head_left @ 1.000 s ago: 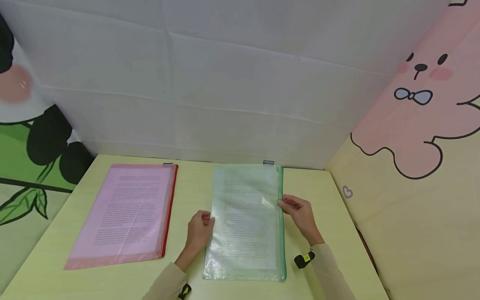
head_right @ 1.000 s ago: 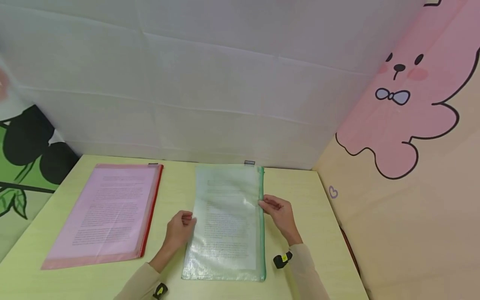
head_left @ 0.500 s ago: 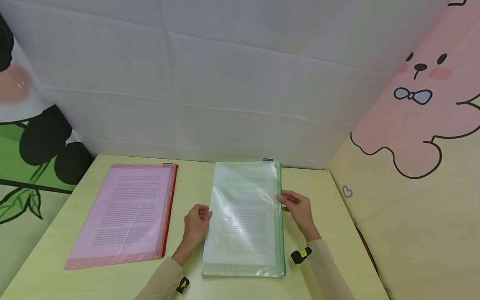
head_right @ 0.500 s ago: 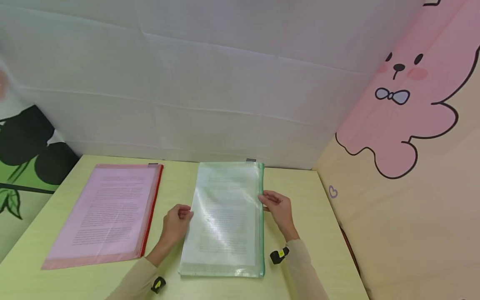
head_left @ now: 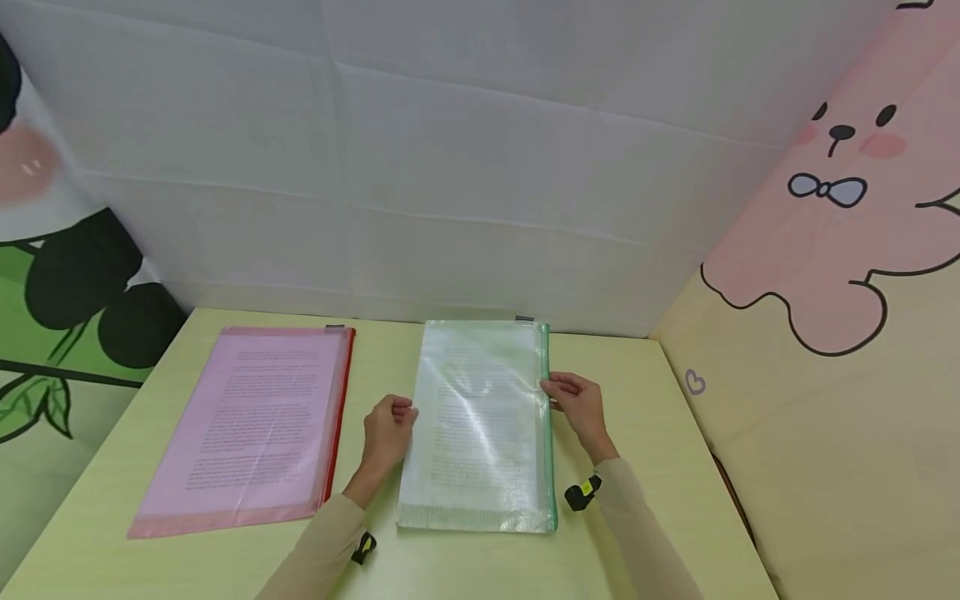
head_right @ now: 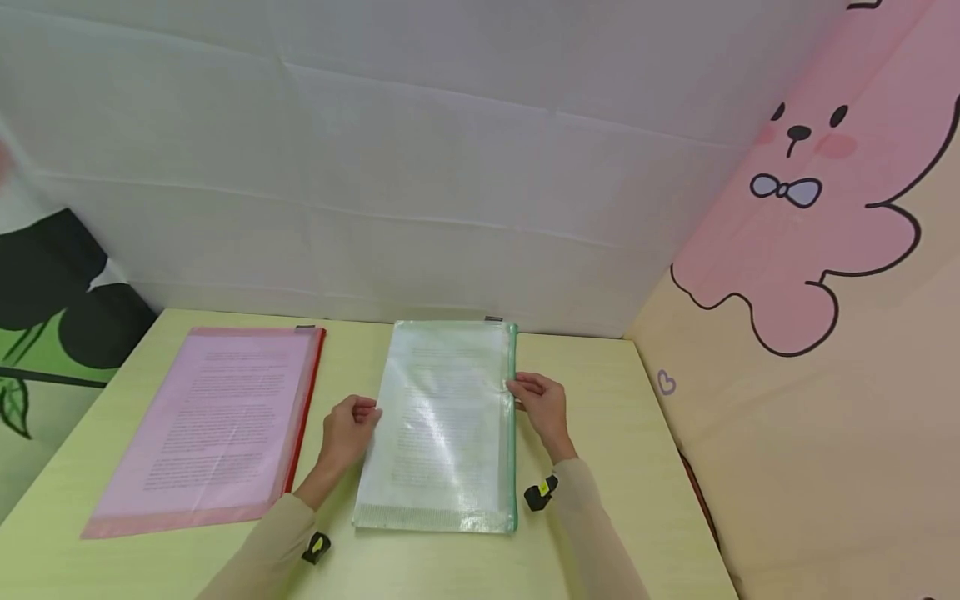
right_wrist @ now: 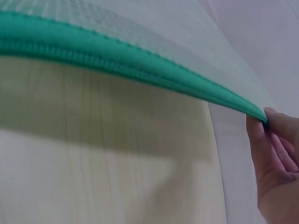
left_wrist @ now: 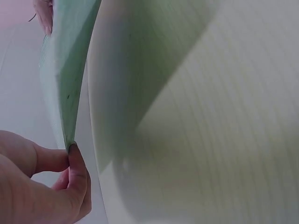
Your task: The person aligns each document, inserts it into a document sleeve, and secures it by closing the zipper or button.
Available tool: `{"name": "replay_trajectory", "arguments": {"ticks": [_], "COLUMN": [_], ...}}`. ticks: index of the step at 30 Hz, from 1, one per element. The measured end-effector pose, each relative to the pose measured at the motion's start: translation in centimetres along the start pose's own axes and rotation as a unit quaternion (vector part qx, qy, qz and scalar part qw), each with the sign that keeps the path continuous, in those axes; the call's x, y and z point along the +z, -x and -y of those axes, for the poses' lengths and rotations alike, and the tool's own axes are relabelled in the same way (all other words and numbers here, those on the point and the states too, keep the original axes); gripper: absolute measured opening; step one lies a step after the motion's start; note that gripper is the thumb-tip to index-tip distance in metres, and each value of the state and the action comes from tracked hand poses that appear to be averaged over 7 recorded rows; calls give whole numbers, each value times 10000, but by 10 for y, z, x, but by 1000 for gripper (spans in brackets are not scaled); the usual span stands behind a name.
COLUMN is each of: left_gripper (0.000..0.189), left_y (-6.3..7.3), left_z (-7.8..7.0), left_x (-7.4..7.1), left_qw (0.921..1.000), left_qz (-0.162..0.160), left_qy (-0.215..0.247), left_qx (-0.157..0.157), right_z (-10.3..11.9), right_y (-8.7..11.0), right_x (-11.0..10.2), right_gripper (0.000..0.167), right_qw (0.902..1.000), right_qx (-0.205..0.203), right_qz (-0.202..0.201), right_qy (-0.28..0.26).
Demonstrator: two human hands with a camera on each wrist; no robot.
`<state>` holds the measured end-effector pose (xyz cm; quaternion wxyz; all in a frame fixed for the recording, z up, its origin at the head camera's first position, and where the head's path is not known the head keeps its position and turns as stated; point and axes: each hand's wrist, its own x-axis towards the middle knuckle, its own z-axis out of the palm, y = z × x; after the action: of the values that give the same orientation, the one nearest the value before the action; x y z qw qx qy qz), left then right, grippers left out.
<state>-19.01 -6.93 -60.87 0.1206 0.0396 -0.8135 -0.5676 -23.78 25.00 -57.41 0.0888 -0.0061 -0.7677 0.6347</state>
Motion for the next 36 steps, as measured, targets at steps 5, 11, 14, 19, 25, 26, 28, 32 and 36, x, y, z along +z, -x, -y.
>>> {"name": "replay_trajectory", "arguments": {"ticks": [5,11,14,19,25,26,28,32,36], "left_gripper": [13,13,13,16,27,29,30,31,31], "left_y": [-6,-11,-12,-14,-8,-6,-2,6,12], "left_z": [6,12,14,17,18,18,18,17,16], "left_x": [3,7,8,8,9,9,9,10,11], "left_qw": [9999,9998,9998,9995,9982,9978,9972,9962,9956], "left_qz": [21,60,68,135,361,405,447,408,347], "left_qy": [-43,-127,-167,-267,-473,-514,-594,-765,-865], "left_qx": [-113,-117,-103,-55,-55,-68,-65,3,64], "right_z": [-7,-15,-18,-21,-24,-24,-25,-28,-33], "right_y": [-9,-16,-18,-17,-10,-9,-8,-6,-2], "right_x": [9,18,21,22,18,18,17,15,12], "right_gripper": [29,27,25,29,40,41,42,44,46], "right_qw": [9997,9983,9976,9961,9901,9887,9860,9813,9779], "right_qx": [112,198,258,388,343,325,294,287,235], "right_qz": [-109,-256,-242,-116,196,239,285,349,461], "right_qy": [211,487,593,779,1346,1441,1619,1873,2028]}}
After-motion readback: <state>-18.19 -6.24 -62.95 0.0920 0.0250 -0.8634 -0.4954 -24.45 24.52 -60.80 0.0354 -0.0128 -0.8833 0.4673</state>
